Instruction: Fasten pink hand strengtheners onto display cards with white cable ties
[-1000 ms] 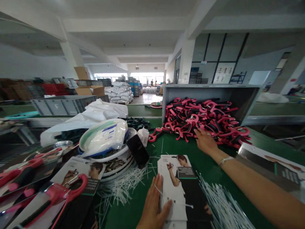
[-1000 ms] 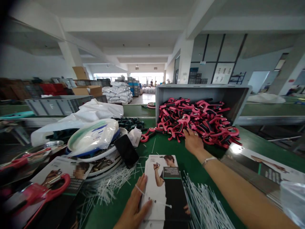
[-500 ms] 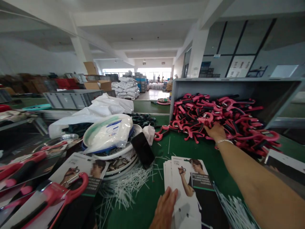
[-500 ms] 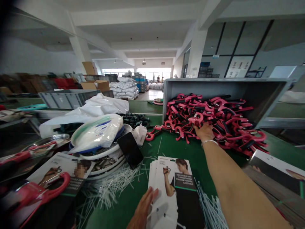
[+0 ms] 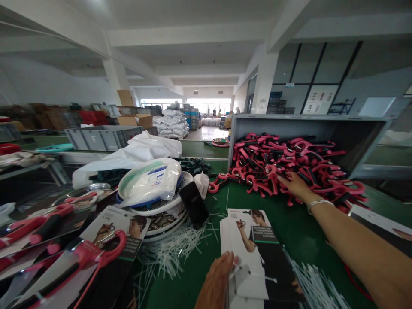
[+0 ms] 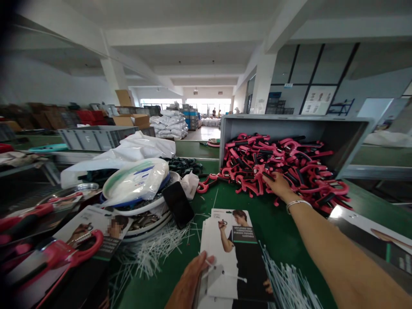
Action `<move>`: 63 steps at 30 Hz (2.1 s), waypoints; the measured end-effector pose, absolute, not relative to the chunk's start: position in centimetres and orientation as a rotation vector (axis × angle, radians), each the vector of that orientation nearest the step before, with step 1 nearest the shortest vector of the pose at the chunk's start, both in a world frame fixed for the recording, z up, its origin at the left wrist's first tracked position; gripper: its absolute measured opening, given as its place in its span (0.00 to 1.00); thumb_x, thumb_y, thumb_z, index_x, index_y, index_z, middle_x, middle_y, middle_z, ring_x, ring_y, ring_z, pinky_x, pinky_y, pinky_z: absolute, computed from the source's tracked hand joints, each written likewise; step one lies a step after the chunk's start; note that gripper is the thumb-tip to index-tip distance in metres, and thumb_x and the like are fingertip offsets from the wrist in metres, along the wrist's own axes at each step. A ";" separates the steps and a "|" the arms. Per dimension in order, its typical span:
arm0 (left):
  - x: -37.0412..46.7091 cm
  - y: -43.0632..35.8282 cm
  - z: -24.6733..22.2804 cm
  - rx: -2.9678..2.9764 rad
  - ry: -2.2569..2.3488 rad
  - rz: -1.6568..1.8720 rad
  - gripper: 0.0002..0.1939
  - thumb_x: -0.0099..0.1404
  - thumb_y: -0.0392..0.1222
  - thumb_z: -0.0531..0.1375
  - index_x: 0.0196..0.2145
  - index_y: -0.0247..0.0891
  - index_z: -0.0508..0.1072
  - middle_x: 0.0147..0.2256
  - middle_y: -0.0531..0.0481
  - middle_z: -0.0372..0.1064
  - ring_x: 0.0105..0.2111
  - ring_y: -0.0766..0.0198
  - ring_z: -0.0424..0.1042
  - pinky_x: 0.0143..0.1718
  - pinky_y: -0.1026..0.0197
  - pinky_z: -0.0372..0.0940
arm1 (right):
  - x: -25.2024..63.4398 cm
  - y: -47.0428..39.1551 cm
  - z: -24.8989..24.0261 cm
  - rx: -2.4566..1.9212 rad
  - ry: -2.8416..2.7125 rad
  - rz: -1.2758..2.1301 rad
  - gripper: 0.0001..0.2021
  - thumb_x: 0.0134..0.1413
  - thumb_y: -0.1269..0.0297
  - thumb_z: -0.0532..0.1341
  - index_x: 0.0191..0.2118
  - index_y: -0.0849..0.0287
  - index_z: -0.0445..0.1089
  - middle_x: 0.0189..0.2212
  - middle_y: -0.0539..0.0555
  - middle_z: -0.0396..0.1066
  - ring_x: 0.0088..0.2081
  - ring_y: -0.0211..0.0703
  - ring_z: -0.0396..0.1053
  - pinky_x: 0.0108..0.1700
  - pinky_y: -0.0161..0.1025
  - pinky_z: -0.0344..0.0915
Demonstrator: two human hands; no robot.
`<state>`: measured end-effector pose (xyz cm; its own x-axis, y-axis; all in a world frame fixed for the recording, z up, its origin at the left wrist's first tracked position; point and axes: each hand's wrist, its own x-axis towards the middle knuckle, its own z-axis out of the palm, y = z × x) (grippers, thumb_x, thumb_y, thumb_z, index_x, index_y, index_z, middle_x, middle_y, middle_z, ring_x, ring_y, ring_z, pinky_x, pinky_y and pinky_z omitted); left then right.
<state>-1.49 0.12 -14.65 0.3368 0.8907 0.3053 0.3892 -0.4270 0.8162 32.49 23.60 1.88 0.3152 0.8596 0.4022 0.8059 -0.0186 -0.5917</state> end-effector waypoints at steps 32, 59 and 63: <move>-1.9 -1.2 -8.2 2.046 0.823 1.119 0.31 0.44 0.53 0.70 0.46 0.42 0.73 0.51 0.41 0.63 0.56 0.47 0.59 0.59 0.45 0.52 | 20.4 1.4 -1.0 -1.771 -1.620 0.539 0.20 0.50 0.44 0.56 0.30 0.57 0.72 0.19 0.51 0.70 0.23 0.45 0.69 0.25 0.36 0.58; 1.8 -2.0 -6.6 2.104 1.435 1.168 0.15 0.56 0.45 0.63 0.43 0.44 0.74 0.50 0.44 0.68 0.50 0.51 0.67 0.50 0.47 0.65 | 21.2 1.9 0.9 -1.806 -2.292 0.382 0.21 0.44 0.69 0.58 0.47 0.55 0.71 0.25 0.49 0.73 0.27 0.40 0.69 0.28 0.33 0.56; 2.4 -2.4 -6.4 2.122 1.503 1.157 0.15 0.55 0.44 0.64 0.41 0.44 0.75 0.51 0.44 0.68 0.50 0.50 0.68 0.50 0.47 0.66 | 21.7 1.4 0.4 -1.770 -2.315 0.342 0.21 0.44 0.70 0.59 0.48 0.54 0.71 0.33 0.52 0.75 0.34 0.45 0.71 0.35 0.35 0.60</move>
<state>2.37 -2.41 -6.40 0.1308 0.8888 0.4393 0.6521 -0.4108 0.6371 21.71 1.40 0.44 -0.2585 0.9657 0.0232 0.9178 0.2530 -0.3059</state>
